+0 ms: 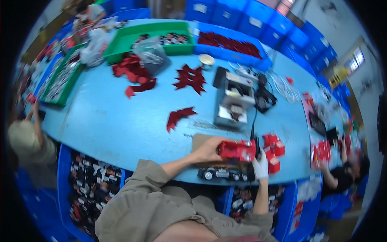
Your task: Assembling plastic toy trucks at a factory workbench using a pneumatic screwdriver.
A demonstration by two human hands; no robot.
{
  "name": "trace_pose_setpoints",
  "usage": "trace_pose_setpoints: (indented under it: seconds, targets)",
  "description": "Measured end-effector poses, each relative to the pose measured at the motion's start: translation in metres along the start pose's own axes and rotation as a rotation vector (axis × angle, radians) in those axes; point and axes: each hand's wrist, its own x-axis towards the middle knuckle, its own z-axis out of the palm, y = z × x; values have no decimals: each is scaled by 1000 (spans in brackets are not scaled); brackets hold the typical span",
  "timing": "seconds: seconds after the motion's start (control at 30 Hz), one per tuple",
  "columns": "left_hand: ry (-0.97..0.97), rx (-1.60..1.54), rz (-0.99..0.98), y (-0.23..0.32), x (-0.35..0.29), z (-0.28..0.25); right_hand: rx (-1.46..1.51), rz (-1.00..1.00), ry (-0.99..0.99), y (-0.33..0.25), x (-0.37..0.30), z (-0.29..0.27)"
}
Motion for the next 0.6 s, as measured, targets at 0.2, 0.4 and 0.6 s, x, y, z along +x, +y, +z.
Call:
trace_pose_setpoints:
  seconds: [0.2,0.4,0.6]
  targets:
    - [87,-154,92,33,-10,-10,27,-271,85,0,-94,4]
    - [-172,436,326,77,-29,-97,124,-378,178,-22,-139,47]
    - [-386,1125,65,148,-78,-163,-19,-892,106,-114,-104,62]
